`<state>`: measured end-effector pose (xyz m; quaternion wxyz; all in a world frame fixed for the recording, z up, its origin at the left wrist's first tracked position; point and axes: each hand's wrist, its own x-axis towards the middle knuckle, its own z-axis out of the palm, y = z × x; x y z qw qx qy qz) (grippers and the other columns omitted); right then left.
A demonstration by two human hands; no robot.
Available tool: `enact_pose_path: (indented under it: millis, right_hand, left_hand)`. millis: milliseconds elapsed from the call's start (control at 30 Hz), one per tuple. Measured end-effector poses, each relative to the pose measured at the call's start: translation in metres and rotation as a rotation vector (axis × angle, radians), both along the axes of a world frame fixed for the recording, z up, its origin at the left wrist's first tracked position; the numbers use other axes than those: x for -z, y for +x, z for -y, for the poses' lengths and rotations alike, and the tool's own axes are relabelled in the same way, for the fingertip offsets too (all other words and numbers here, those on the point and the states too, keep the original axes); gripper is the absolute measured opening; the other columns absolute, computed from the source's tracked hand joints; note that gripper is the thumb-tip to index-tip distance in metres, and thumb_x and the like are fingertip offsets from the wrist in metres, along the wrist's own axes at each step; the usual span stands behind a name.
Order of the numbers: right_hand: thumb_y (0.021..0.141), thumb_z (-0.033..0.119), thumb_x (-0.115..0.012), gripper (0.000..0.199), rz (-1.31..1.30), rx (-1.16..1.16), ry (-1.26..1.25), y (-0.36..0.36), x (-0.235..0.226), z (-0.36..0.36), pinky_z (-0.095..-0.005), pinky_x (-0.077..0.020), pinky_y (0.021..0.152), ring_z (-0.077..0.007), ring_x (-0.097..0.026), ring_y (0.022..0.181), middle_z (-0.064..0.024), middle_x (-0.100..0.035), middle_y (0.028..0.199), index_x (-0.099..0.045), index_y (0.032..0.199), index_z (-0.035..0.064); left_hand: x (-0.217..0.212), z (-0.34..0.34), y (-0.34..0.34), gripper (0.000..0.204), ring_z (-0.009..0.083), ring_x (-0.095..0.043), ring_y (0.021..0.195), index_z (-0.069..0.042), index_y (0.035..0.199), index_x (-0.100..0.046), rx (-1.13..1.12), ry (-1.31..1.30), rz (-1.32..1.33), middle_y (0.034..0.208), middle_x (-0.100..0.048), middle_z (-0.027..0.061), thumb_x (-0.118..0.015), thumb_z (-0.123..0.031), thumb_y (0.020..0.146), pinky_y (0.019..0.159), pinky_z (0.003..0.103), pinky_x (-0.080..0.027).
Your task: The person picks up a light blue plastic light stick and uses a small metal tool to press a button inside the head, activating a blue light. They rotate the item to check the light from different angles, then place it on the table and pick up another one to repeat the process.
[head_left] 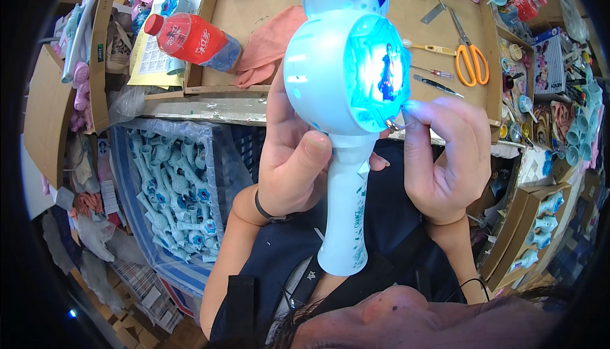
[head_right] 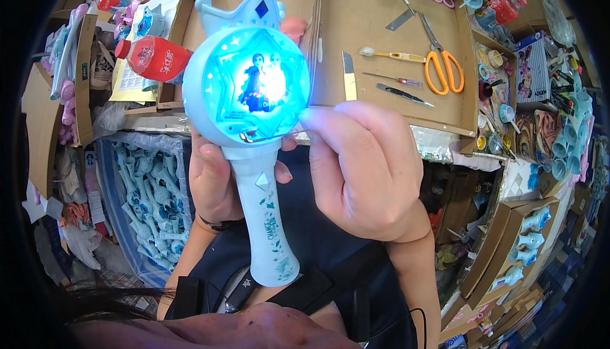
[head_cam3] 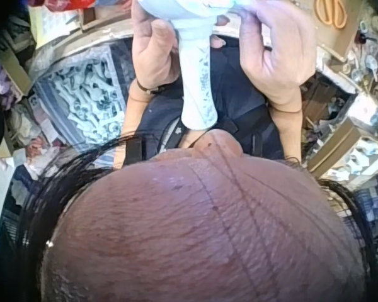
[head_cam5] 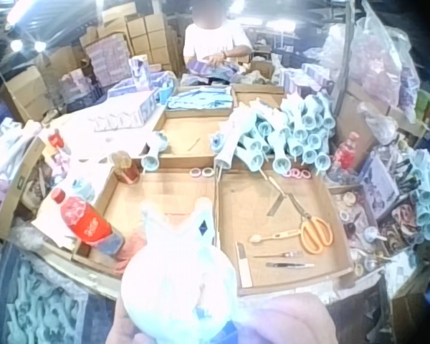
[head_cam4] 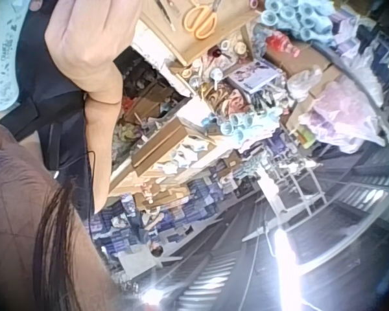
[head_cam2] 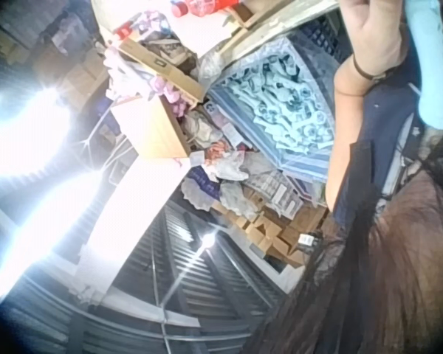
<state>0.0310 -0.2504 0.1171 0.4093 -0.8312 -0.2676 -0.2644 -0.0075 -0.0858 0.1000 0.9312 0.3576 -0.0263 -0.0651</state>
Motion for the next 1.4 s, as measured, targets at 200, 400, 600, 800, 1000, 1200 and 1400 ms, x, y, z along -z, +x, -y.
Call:
enact_pose_path:
  millis: [200, 400, 600, 800, 1000, 1200, 1400]
  right_hand:
    - [0.066, -0.008, -0.067, 0.024, -0.009, 0.008, -0.038, 0.004, -0.004, -0.003, -0.0291, -0.0476, 0.061, -0.0236, -0.058, 0.070, -0.0107, -0.057, 0.081, -0.064, 0.088, 0.0011]
    - [0.071, -0.008, -0.066, 0.015, -0.049, 0.022, -0.040, 0.002, -0.006, -0.004, -0.0266, -0.0461, 0.064, -0.0215, -0.058, 0.072, -0.0118, -0.059, 0.081, -0.063, 0.085, -0.0008]
    - [0.065, -0.010, -0.067, 0.026, -0.044, -0.033, 0.058, 0.005, 0.002, -0.001, -0.0296, -0.0477, 0.059, -0.0240, -0.058, 0.068, -0.0107, -0.057, 0.080, -0.063, 0.088, 0.0009]
    - [0.065, -0.011, -0.066, 0.026, -0.011, -0.033, 0.070, 0.003, 0.006, 0.001, -0.0284, -0.0475, 0.059, -0.0228, -0.058, 0.069, -0.0105, -0.057, 0.081, -0.064, 0.088, 0.0010]
    - [0.068, -0.011, -0.066, 0.024, -0.011, 0.009, 0.076, 0.000, 0.007, -0.001, -0.0272, -0.0464, 0.062, -0.0213, -0.057, 0.072, -0.0113, -0.058, 0.083, -0.063, 0.089, 0.0002]
    - [0.070, -0.010, -0.066, 0.021, -0.005, -0.009, 0.071, 0.001, 0.005, -0.002, -0.0263, -0.0453, 0.063, -0.0202, -0.056, 0.072, -0.0115, -0.058, 0.084, -0.062, 0.089, -0.0008]
    - [0.065, -0.011, -0.068, 0.028, 0.016, 0.005, 0.061, 0.001, 0.004, 0.000, -0.0275, -0.0469, 0.058, -0.0224, -0.057, 0.068, -0.0106, -0.058, 0.081, -0.063, 0.090, 0.0011]
  left_hand:
    - [0.002, -0.001, 0.002, 0.068, 0.0347, -0.053, 0.109, -0.027, 0.142, -0.005, 0.019, -0.040, -0.031, 0.134, -0.034, 0.0184, -0.050, -0.025, 0.092, 0.078, 0.046, -0.055]
    - [0.002, -0.001, 0.002, 0.066, 0.0353, -0.053, 0.110, -0.028, 0.142, -0.006, 0.016, -0.046, -0.042, 0.134, -0.034, 0.0185, -0.049, -0.025, 0.092, 0.078, 0.047, -0.054]
    - [0.003, -0.002, 0.002, 0.068, 0.0350, -0.053, 0.110, -0.025, 0.142, -0.005, 0.033, -0.090, -0.012, 0.135, -0.034, 0.0183, -0.050, -0.022, 0.092, 0.079, 0.048, -0.054]
    - [-0.001, 0.000, 0.000, 0.075, 0.0316, -0.048, 0.116, -0.025, 0.143, -0.004, -0.016, -0.047, 0.017, 0.139, -0.028, 0.0154, -0.055, -0.017, 0.088, 0.079, 0.048, -0.054]
    - [-0.003, 0.001, -0.002, 0.077, 0.0317, -0.048, 0.116, -0.026, 0.143, -0.003, -0.044, -0.033, 0.018, 0.139, -0.027, 0.0157, -0.056, -0.016, 0.088, 0.079, 0.048, -0.054]
    - [-0.003, 0.000, -0.003, 0.079, 0.0315, -0.049, 0.115, -0.025, 0.143, -0.001, -0.023, -0.015, 0.037, 0.139, -0.027, 0.0162, -0.056, -0.016, 0.088, 0.078, 0.047, -0.054]
    - [-0.002, 0.001, -0.004, 0.079, 0.0314, -0.050, 0.114, -0.025, 0.143, 0.000, -0.029, 0.007, 0.040, 0.139, -0.026, 0.0163, -0.056, -0.016, 0.088, 0.077, 0.046, -0.055]
